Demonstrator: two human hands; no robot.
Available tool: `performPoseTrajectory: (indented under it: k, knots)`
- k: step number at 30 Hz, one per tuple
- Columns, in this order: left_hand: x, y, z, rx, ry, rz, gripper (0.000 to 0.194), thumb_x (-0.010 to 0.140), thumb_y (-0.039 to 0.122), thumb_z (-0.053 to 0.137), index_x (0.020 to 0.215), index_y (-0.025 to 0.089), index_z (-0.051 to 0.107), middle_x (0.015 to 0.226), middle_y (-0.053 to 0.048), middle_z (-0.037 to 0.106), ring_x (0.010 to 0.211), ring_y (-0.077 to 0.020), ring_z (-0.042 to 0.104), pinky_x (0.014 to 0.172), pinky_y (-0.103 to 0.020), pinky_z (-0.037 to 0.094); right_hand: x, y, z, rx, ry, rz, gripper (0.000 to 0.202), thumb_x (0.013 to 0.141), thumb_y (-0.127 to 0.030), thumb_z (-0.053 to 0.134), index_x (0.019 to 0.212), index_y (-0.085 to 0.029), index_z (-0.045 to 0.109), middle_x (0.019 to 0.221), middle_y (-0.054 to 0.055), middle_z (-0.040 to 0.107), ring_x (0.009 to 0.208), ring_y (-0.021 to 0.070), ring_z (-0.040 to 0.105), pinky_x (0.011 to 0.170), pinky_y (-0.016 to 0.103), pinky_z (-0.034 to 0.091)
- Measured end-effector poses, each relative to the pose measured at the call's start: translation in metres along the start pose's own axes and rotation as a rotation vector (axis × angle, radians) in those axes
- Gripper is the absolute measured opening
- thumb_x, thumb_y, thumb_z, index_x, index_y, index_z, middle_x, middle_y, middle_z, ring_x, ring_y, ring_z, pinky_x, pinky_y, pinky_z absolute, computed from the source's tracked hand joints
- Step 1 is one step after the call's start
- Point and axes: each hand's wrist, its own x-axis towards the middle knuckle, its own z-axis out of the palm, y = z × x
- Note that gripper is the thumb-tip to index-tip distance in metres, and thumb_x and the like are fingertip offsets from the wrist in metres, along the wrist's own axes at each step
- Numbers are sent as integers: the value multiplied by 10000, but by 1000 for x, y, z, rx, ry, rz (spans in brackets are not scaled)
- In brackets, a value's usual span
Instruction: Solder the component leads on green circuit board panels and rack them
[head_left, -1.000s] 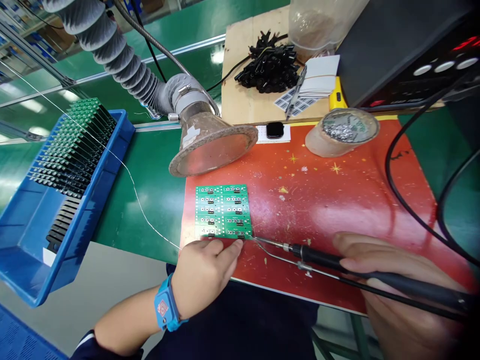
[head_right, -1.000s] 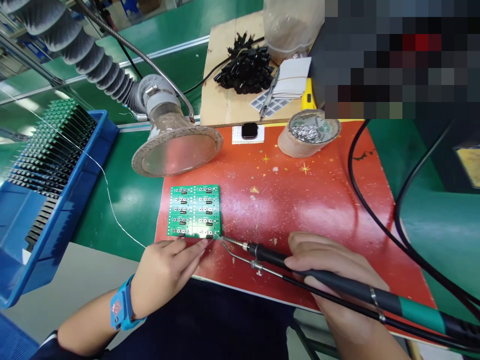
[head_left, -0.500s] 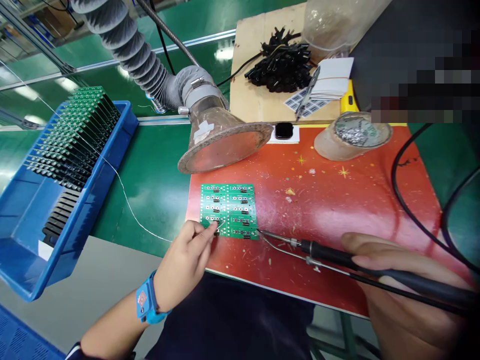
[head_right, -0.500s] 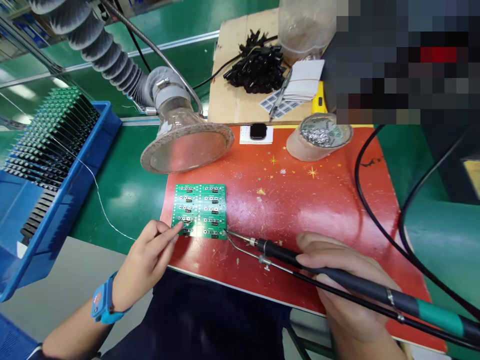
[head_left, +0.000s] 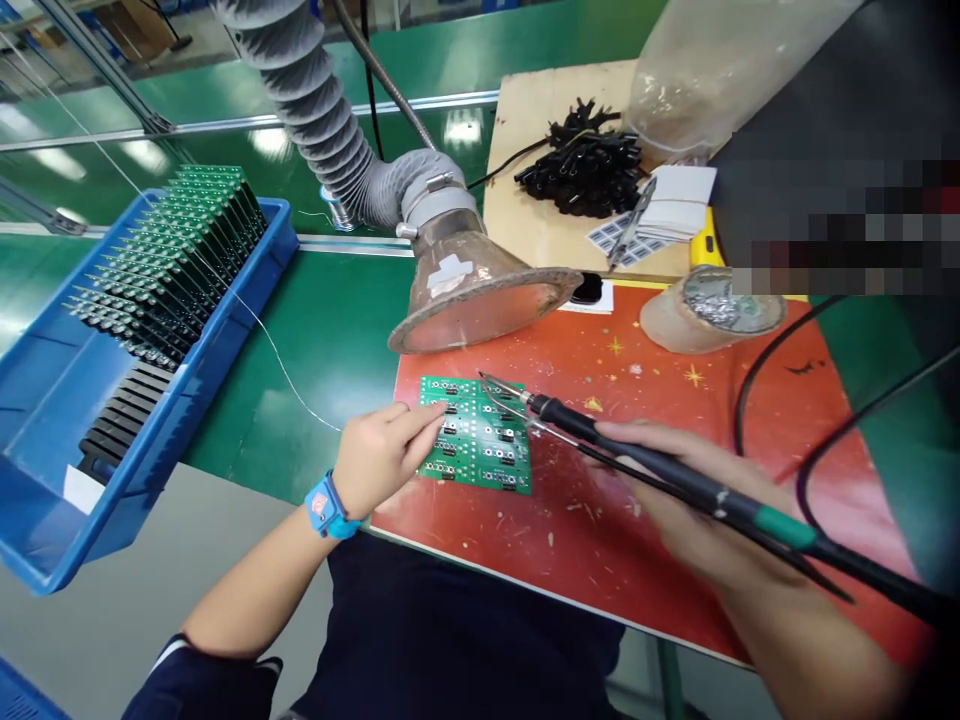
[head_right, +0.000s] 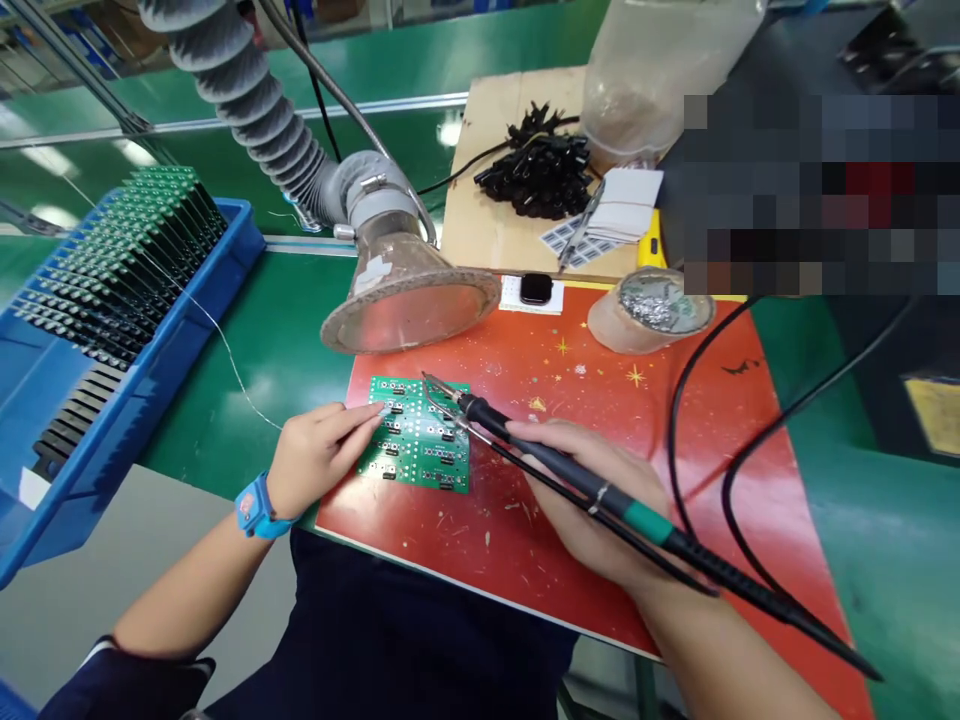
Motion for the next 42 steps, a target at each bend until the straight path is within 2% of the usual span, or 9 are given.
performPoseTrajectory:
  k: [7,16,29,33,38,42]
  knots:
    - [1,-2,8,-20,-5,-10,277,988,316,492,1042,175,724,621,3,615,531,-104,565,490,-212,421,-5,11,11,-54,-11,-35,180,886,-310,606,1045,-260,674,942,24,746,748,149,723,686,240,600]
    - [6,-4,13,-26,-20,-12,290,992,331,480,1041,187,727,649,-5,650,545,-114,589,507,-222,455,-5,11,13,-66,-19,-49,179,895,-287,602,1062,-272,667,948,30,749,756,161,725,704,250,600]
    - [9,0,11,29,-59,28,323,1005,339,444,1018,191,730,657,-10,656,551,-118,599,495,-219,443,1,4,9,-44,-23,-142,126,867,-232,618,977,-248,678,856,30,738,763,157,720,681,210,581]
    - [9,2,11,32,-77,37,319,1006,333,442,1017,191,728,662,-8,650,556,-119,601,501,-220,444,-3,8,8,-11,-37,-142,156,867,-233,612,1006,-254,680,858,41,733,780,172,713,694,239,588]
    - [8,4,10,61,-106,53,320,1007,334,437,1028,197,725,649,-4,643,545,-118,593,486,-218,429,-8,11,6,47,-65,-121,168,866,-230,606,1012,-260,683,834,55,708,739,188,699,634,274,588]
    - [5,6,9,73,-125,74,328,1011,322,421,1024,190,721,663,-6,650,551,-128,608,484,-229,437,-11,12,3,71,-76,-113,175,859,-238,611,1012,-276,687,827,45,702,758,192,695,663,287,588]
